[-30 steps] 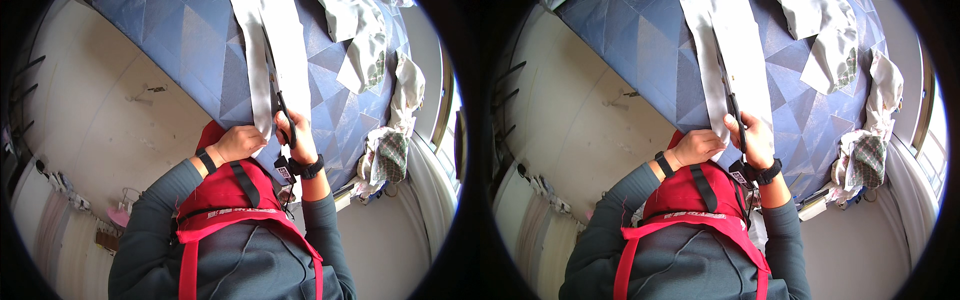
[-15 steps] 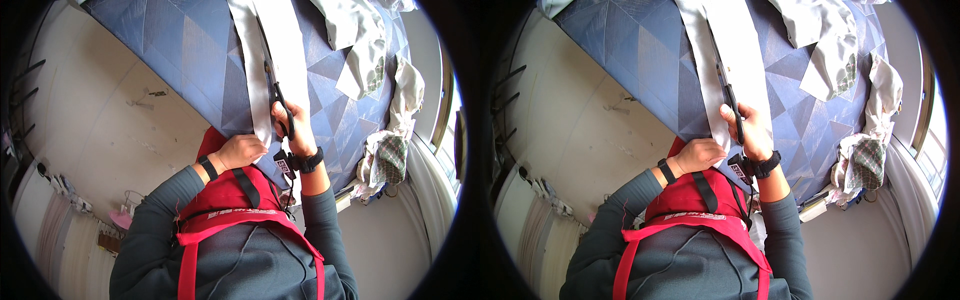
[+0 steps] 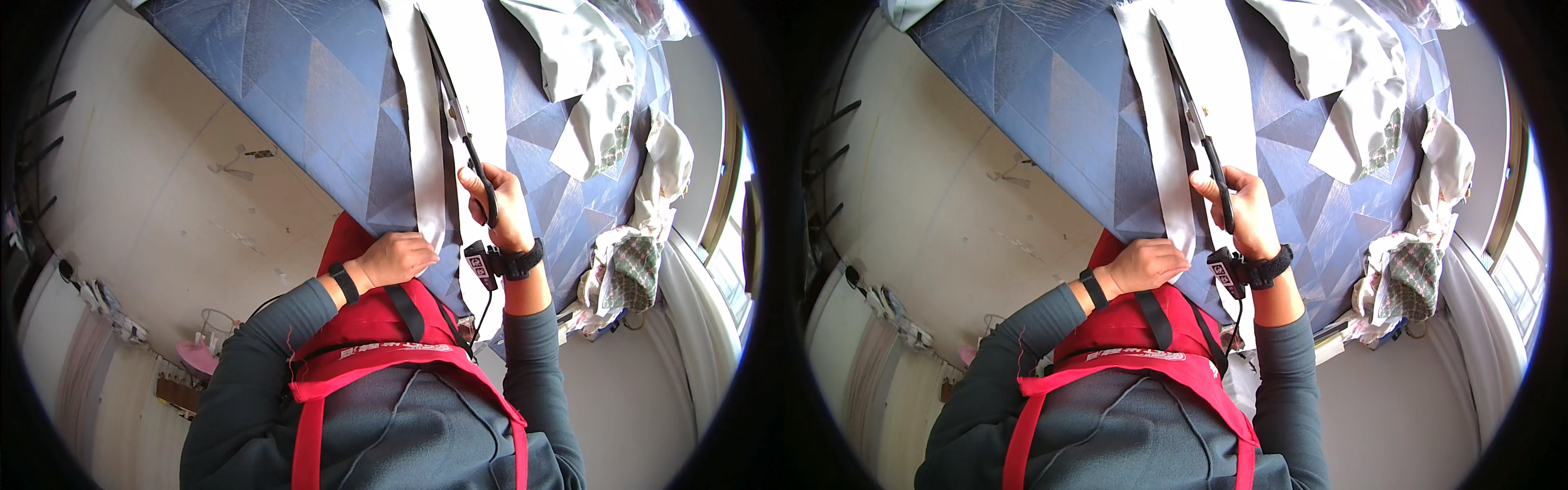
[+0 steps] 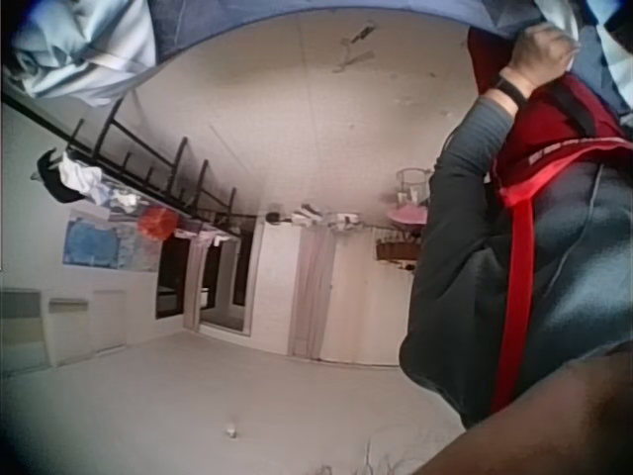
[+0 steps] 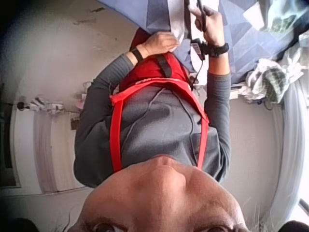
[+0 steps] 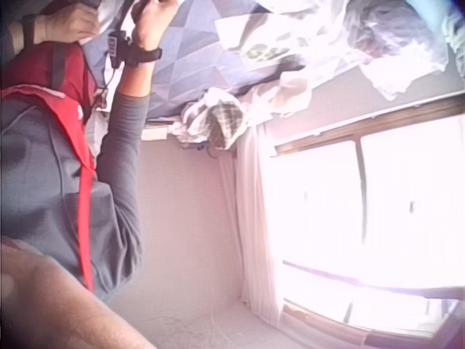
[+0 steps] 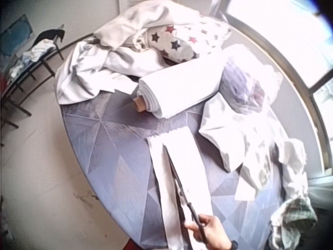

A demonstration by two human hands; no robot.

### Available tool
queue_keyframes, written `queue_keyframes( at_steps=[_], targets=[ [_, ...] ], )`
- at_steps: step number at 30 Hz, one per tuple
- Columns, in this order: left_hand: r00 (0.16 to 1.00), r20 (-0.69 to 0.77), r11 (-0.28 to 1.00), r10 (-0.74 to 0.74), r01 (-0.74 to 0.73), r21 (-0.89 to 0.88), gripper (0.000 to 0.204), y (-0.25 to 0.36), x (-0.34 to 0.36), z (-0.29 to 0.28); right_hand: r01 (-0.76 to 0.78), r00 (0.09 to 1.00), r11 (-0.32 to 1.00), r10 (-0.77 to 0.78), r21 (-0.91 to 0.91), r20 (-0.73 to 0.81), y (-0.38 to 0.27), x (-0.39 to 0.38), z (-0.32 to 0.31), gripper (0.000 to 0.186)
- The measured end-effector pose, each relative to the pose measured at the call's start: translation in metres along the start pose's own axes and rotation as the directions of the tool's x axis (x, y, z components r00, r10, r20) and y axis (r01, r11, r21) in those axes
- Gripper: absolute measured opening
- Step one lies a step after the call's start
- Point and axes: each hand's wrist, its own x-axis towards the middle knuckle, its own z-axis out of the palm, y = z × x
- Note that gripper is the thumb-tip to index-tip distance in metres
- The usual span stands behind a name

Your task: The person cuts a long white fabric strip into shorter pieces using scissors. They repeatedly fold the fabric, cut along the fold, and place the cut pieces on the table.

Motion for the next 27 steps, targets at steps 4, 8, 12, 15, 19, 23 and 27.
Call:
queue_keyframes(
  at_steps=[4,8,12,15,19,23,27],
  targets=[
    [1.000,-0.017,1.000,0.003,-0.003,0.009,0.008,0.001,0.001,0.001,0.028,0.999,0.999,-0.029,0.027,0.035,-0.005,0.009,0.002,0.042],
    [1.000,-0.028,1.000,0.002,-0.001,0.014,0.007,0.000,-0.003,0.003,0.044,0.999,0.999,-0.044,-0.018,0.030,-0.010,0.017,0.003,0.042],
    [0.999,-0.035,1.000,0.007,-0.007,0.010,0.007,0.002,0.001,0.001,0.048,0.999,0.997,-0.048,-0.061,-0.007,-0.015,0.021,0.004,0.039],
    [0.998,-0.024,0.996,-0.063,0.061,-0.064,0.006,0.017,0.014,-0.015,0.084,0.996,0.996,-0.084,-0.029,0.007,-0.014,0.021,0.003,0.039],
    [0.870,-0.143,0.812,-0.473,0.367,-0.454,0.006,0.053,0.039,-0.069,0.108,0.990,0.994,-0.110,0.024,0.087,0.002,-0.011,-0.020,0.039],
    [0.754,-0.514,0.896,-0.409,0.226,-0.383,0.014,0.030,0.110,-0.176,0.128,0.992,0.987,-0.129,0.095,0.006,0.048,-0.085,-0.066,0.030],
    [0.629,-0.725,0.955,-0.280,0.106,-0.277,0.017,-0.025,0.224,-0.315,0.169,0.958,0.951,-0.097,0.259,-0.271,0.114,-0.155,-0.103,0.030]
  ],
)
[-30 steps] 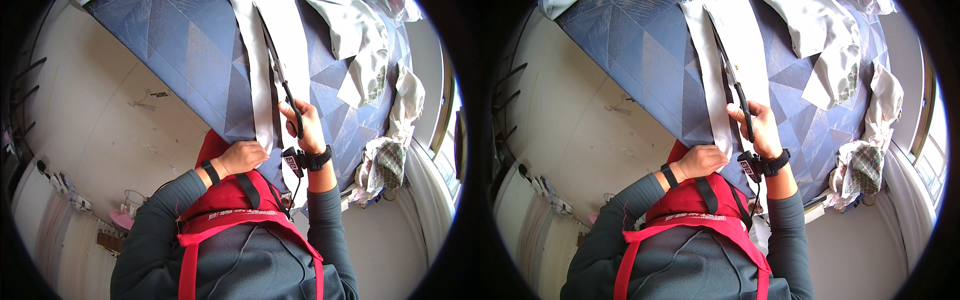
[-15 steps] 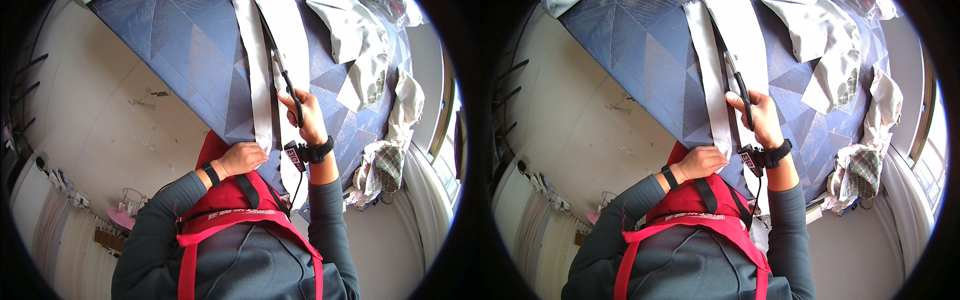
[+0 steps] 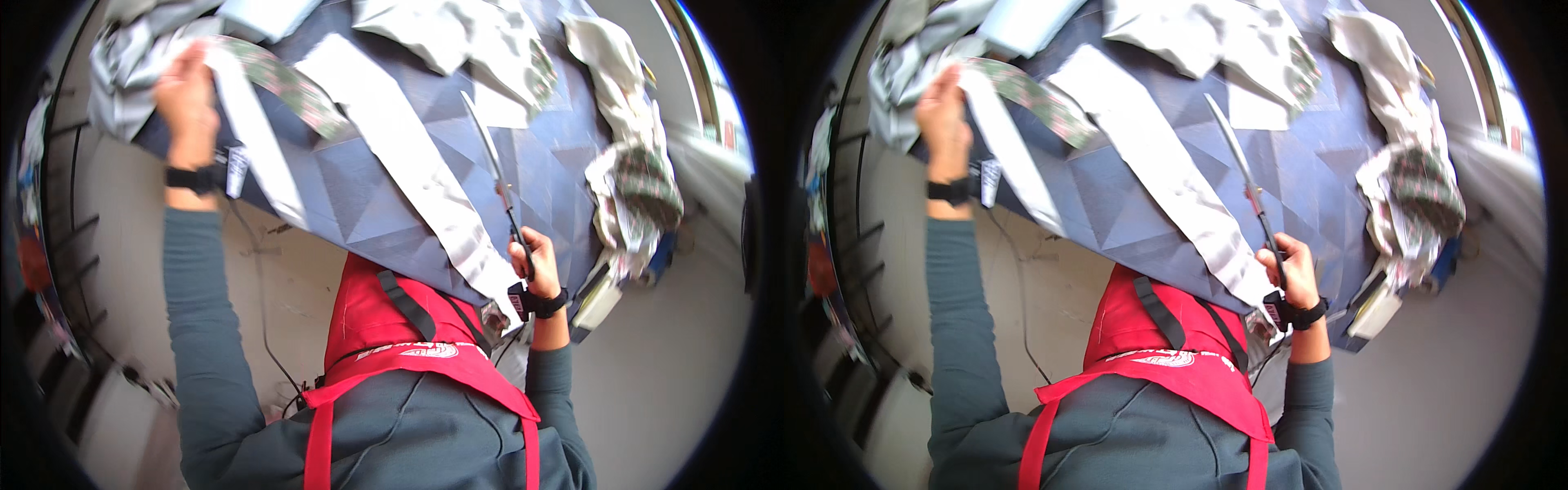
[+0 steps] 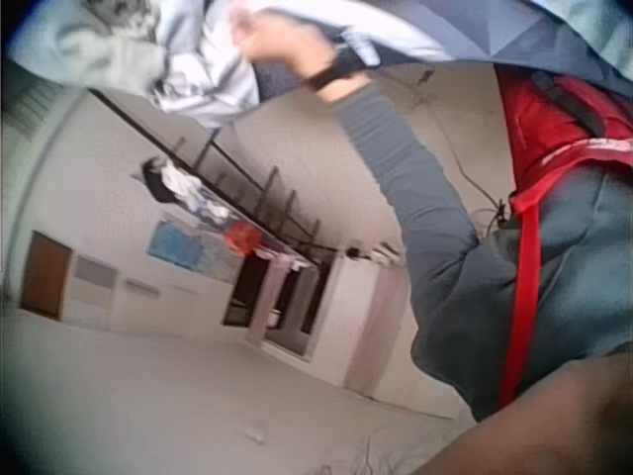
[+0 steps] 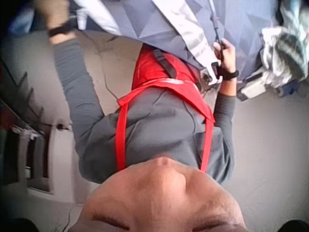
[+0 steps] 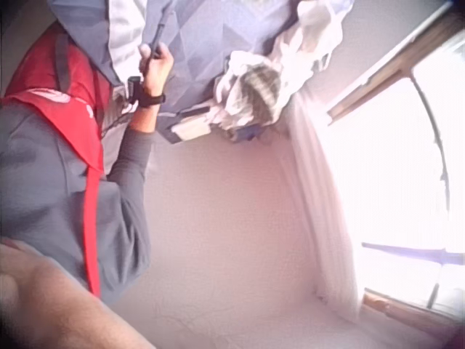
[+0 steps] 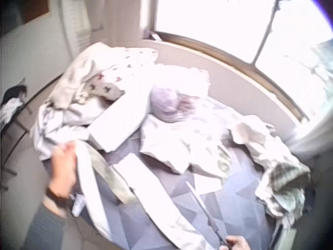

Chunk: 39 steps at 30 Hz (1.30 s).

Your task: The person cuts a long white fabric strip into shorter pieces using scissors. They repeatedly fold the fabric, cut along the fold, and place the cut pieces on the table.

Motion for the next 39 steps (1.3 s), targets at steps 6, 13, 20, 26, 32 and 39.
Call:
queue_keyframes(
  at_steps=[6,13,20,26,32,39],
  targets=[
    [0.924,0.214,0.639,0.315,-0.374,0.672,0.053,0.021,0.087,0.038,-0.012,0.846,0.999,-0.018,-0.052,-0.533,0.077,-0.042,-0.077,0.037],
    [0.572,0.727,0.486,-0.380,-0.546,0.683,0.046,-0.020,-0.286,0.143,-0.180,0.626,0.922,-0.162,-0.344,-0.763,0.137,-0.023,-0.139,0.054],
    [0.549,0.795,0.453,-0.259,-0.658,0.602,0.016,-0.051,-0.300,0.192,-0.036,0.681,0.790,-0.429,-0.612,-0.594,0.154,0.007,-0.181,0.050],
    [0.763,0.511,0.251,0.395,-0.625,0.739,0.034,0.048,-0.086,0.192,0.201,0.691,0.831,-0.496,-0.519,-0.526,0.153,-0.001,-0.172,0.061],
    [0.597,0.743,0.229,-0.303,-0.711,0.665,0.064,-0.016,-0.294,0.159,0.308,0.644,0.811,-0.563,-0.497,-0.519,0.153,-0.055,-0.157,0.036],
    [0.591,0.807,0.412,0.000,-0.735,0.538,0.024,-0.055,-0.273,0.190,0.272,0.783,0.884,-0.432,-0.379,-0.448,0.172,-0.063,-0.125,0.025]
  ],
)
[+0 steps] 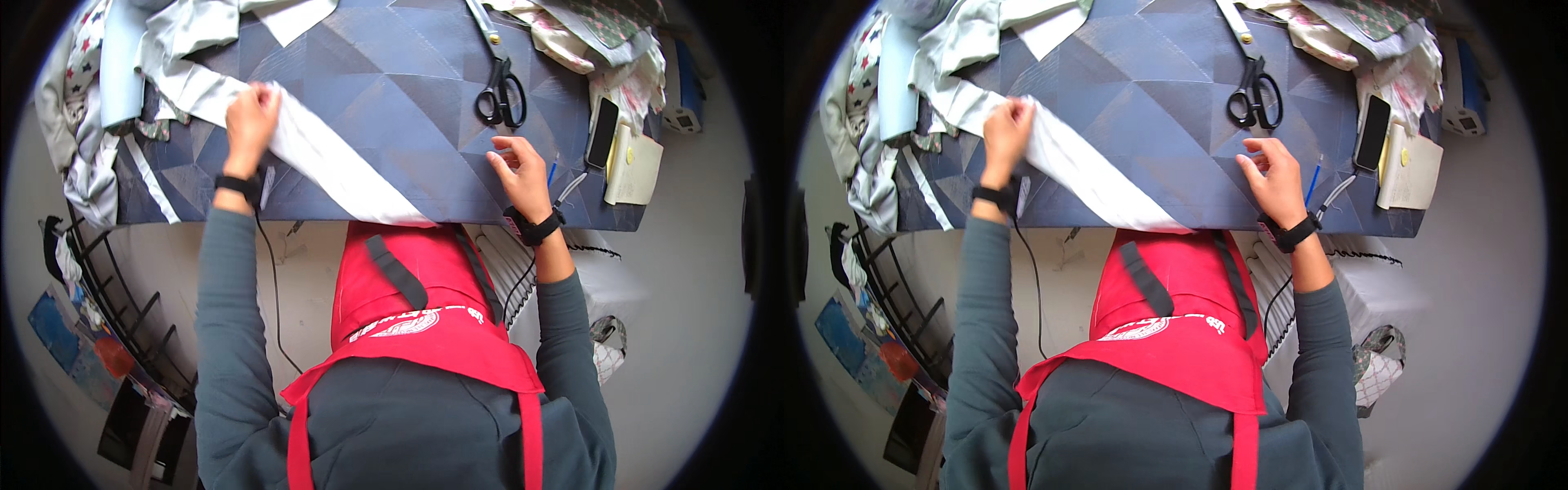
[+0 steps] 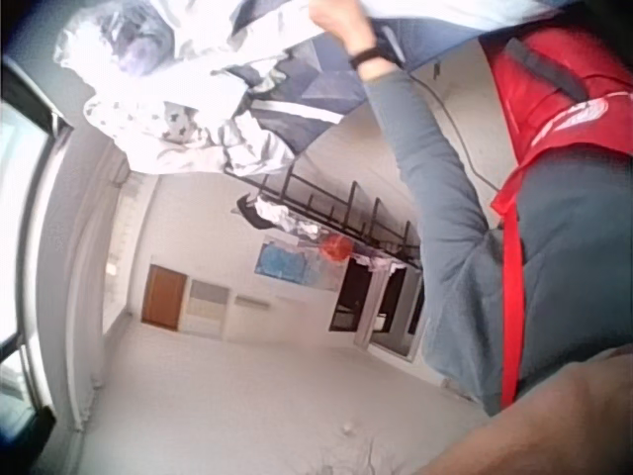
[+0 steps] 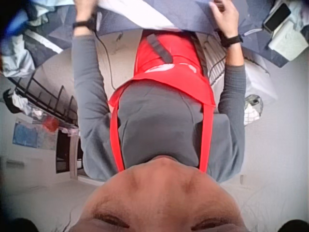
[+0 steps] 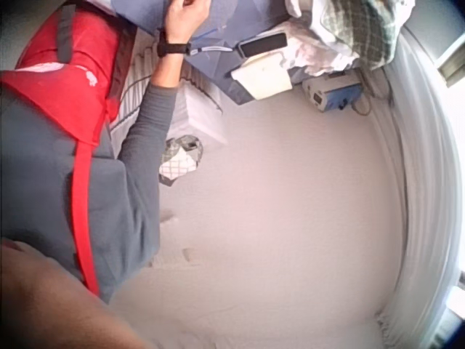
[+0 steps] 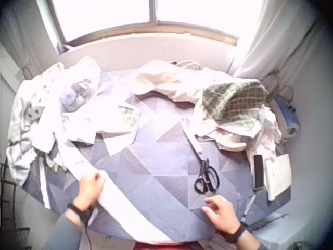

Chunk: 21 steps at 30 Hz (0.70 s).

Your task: The person cuts a long white fabric strip into shorter pieces using scissors. They repeatedly fold the fabric, cut along the fold, and place the cut pieces on the table.

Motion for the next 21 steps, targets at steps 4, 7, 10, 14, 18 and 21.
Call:
queue_keyframes(
  at_steps=[4,7,10,14,18,21],
  targets=[
    [0.939,-0.344,0.999,-0.033,0.036,0.001,0.026,-0.028,0.062,-0.028,0.092,0.989,0.995,-0.096,0.042,0.111,-0.017,0.004,0.040,0.021],
    [0.888,-0.453,0.997,0.077,-0.061,0.050,0.039,-0.022,0.037,-0.036,0.122,0.971,0.992,-0.128,0.043,0.201,-0.034,0.002,0.068,0.019],
    [0.968,-0.248,0.995,0.033,-0.056,-0.083,0.023,0.010,-0.047,-0.032,0.140,0.937,0.988,-0.155,0.070,0.314,-0.047,-0.006,0.095,0.018],
    [0.985,0.150,0.919,0.085,-0.019,-0.394,0.018,0.065,-0.159,-0.010,0.021,0.875,0.996,-0.062,0.091,0.481,-0.052,-0.016,0.127,0.018],
    [0.987,0.142,0.946,0.073,-0.024,-0.323,0.021,0.073,-0.196,0.013,-0.220,0.826,0.941,0.040,0.256,0.562,-0.051,-0.024,0.149,0.018],
    [0.990,0.132,0.930,0.043,0.008,-0.367,0.016,0.063,-0.202,0.023,-0.357,0.802,0.865,0.091,0.352,0.590,-0.054,-0.029,0.157,0.019]
  ],
)
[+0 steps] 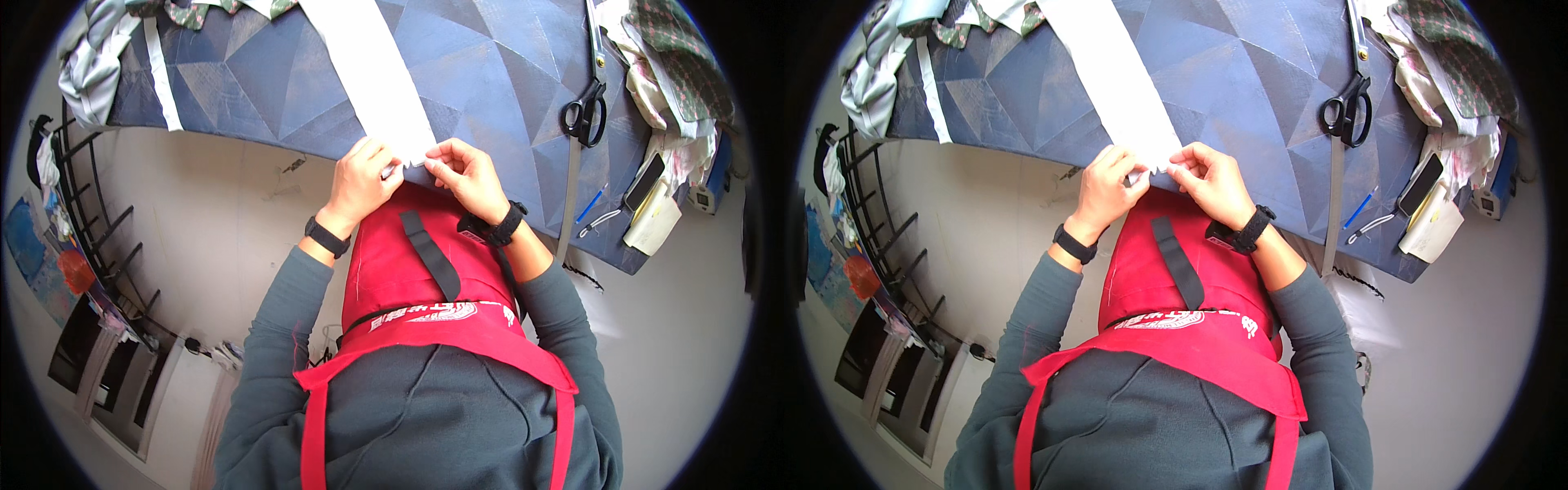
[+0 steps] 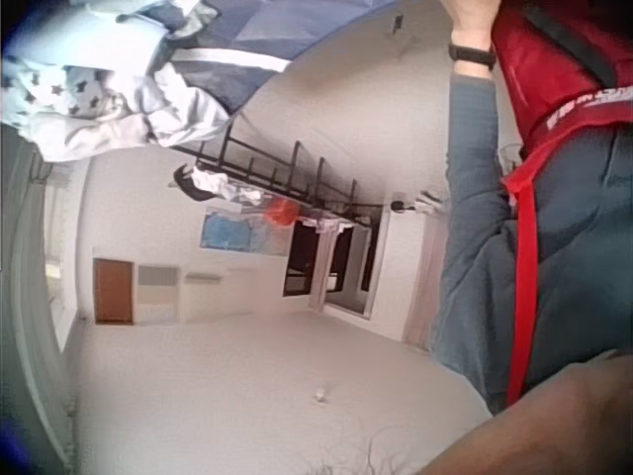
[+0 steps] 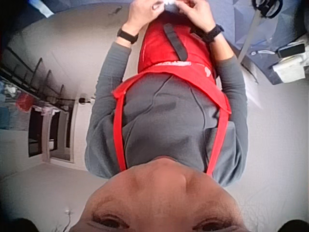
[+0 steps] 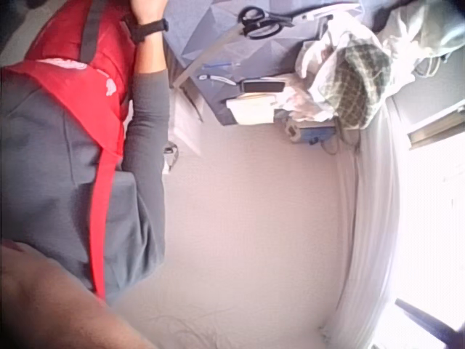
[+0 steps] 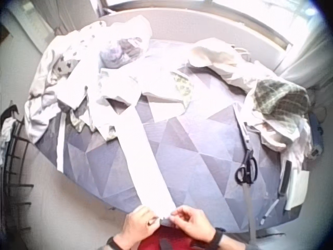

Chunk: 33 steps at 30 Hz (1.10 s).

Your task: The person cuts a long white fabric strip into shorter pieces using scissors. They repeatedly fold the fabric, cut along the fold, and place the cut pieces on the table.

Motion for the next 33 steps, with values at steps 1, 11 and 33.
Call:
queue_keyframes(
  at_steps=[1,11,33],
  targets=[
    [1.000,-0.031,0.999,-0.004,0.003,-0.045,0.016,-0.002,-0.002,0.002,-0.030,1.000,0.999,0.030,0.043,0.008,0.000,-0.001,0.002,0.020],
    [0.991,-0.113,0.963,-0.074,0.041,-0.268,0.019,-0.007,-0.009,0.013,-0.168,0.986,0.971,0.167,-0.169,-0.019,0.014,0.010,0.016,0.020],
    [0.993,0.004,0.942,-0.122,0.117,-0.315,0.014,-0.006,0.000,0.000,-0.140,0.990,0.955,0.129,-0.260,-0.059,0.009,0.000,0.014,0.021]
  ],
)
